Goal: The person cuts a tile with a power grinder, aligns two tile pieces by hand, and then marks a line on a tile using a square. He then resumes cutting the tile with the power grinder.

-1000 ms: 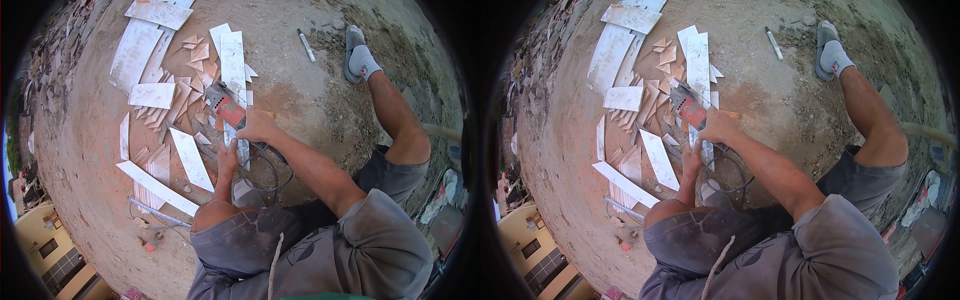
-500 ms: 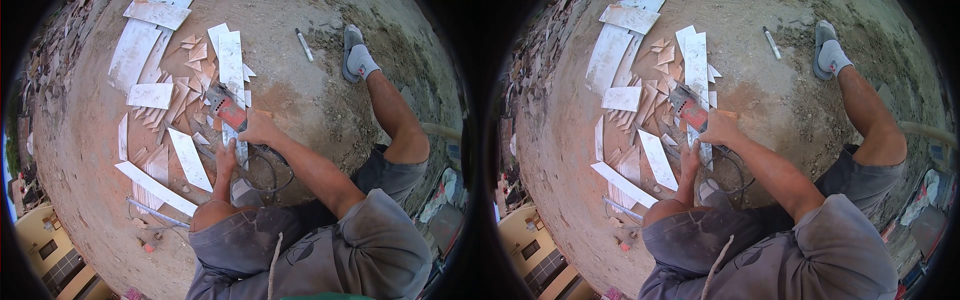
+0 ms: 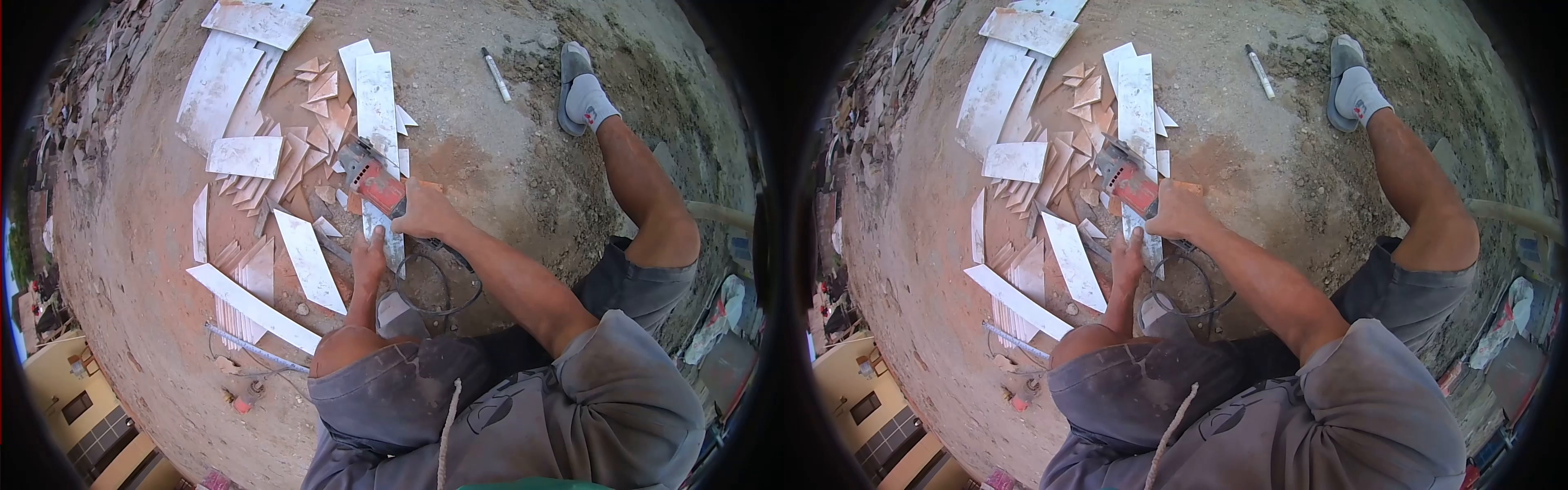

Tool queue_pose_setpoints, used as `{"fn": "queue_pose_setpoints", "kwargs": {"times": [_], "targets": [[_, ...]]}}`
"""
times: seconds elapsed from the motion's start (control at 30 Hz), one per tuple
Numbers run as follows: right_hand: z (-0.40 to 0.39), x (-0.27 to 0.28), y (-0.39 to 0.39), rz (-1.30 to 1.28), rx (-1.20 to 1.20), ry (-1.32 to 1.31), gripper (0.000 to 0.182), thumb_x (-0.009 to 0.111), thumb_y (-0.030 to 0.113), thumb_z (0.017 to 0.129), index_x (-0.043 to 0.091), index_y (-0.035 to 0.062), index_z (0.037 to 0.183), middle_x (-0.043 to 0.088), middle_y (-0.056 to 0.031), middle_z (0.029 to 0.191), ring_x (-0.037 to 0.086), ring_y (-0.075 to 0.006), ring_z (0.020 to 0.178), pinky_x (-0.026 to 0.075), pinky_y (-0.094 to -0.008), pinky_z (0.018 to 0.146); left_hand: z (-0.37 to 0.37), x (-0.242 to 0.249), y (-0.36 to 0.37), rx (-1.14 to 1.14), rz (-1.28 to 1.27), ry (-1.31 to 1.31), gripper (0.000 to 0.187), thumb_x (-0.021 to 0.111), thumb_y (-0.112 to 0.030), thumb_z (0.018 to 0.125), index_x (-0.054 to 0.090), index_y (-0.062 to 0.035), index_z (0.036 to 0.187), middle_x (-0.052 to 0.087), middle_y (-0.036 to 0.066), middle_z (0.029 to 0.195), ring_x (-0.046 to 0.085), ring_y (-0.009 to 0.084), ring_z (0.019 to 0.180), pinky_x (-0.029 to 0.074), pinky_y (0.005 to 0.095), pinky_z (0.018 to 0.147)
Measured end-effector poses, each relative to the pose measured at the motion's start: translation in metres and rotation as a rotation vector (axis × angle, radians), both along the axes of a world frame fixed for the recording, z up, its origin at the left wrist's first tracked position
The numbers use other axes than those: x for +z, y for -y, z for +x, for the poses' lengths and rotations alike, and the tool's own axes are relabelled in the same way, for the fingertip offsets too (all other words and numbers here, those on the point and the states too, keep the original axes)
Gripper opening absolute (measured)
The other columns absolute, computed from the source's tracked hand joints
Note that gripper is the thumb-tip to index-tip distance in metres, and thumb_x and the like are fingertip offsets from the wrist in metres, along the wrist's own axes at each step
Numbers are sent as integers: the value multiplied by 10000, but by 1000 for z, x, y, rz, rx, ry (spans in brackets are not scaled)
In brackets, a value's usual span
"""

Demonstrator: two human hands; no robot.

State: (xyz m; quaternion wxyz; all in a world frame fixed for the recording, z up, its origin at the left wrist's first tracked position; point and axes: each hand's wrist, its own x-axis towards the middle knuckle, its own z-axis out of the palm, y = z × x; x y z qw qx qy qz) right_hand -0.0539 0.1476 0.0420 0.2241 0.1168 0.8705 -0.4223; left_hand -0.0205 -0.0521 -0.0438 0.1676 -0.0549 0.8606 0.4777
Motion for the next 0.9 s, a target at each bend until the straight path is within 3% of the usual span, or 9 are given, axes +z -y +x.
{"fn": "queue_pose_setpoints", "kwargs": {"times": [0.03,0.17,0.27,0.33,0.37,0.43,0.47,0.53,0.9], "targets": [[-2,0,0,-2,1,11,767,758,353,596,507,-129,1137,624,-339,1044,630,-445,1010,507,-436,879,-1,1,-1,6,8,-3,442,579,-400,964,581,40,1004,647,281,962,629,431,944,461,474,819],[-3,-3,-1,4,23,1,659,734,319,631,524,-104,1092,647,-314,1036,652,-422,1011,530,-442,867,1,0,0,7,1,3,444,576,-402,965,585,39,1015,650,283,958,630,439,938,463,474,817],[0,-4,-3,-9,11,-4,769,760,361,593,510,-129,1131,624,-343,1036,631,-453,994,513,-437,868,0,-2,-1,-8,-5,-8,441,576,-397,965,591,38,1036,654,280,957,635,435,933,466,470,816],[1,-2,-5,4,25,-20,766,768,361,590,512,-126,1124,623,-343,1043,631,-449,999,513,-439,864,1,1,-3,14,-4,-51,373,573,-323,981,622,43,1031,660,118,900,594,192,826,465,376,766],[1,1,-5,5,26,-22,766,768,361,590,512,-126,1124,623,-343,1043,631,-449,999,513,-439,864,0,3,-3,16,-3,-53,373,573,-323,981,622,43,1031,660,118,900,594,192,826,465,376,766],[4,4,-7,-19,9,2,766,775,362,586,513,-121,1119,622,-340,1045,632,-444,1001,514,-438,866,0,5,-3,20,21,12,430,586,-385,962,600,38,1036,660,265,965,645,395,925,468,455,821],[4,4,-8,-19,8,-1,766,775,362,586,513,-121,1119,622,-340,1045,632,-444,1001,514,-438,866,-1,6,-4,19,22,9,430,586,-385,962,600,38,1036,660,265,965,645,395,925,468,455,821],[5,3,-8,-20,14,21,766,779,368,586,513,-119,1115,618,-339,1054,629,-441,1014,513,-436,874,0,6,-4,17,-7,-6,371,577,-324,978,621,40,1032,656,113,889,589,189,815,463,372,759],[9,4,-9,15,19,-48,696,728,318,624,506,-127,1111,644,-333,1017,655,-435,979,531,-448,854,-1,10,-5,10,-37,-14,398,584,-339,973,608,45,1074,660,155,938,601,231,878,463,392,811]]}}
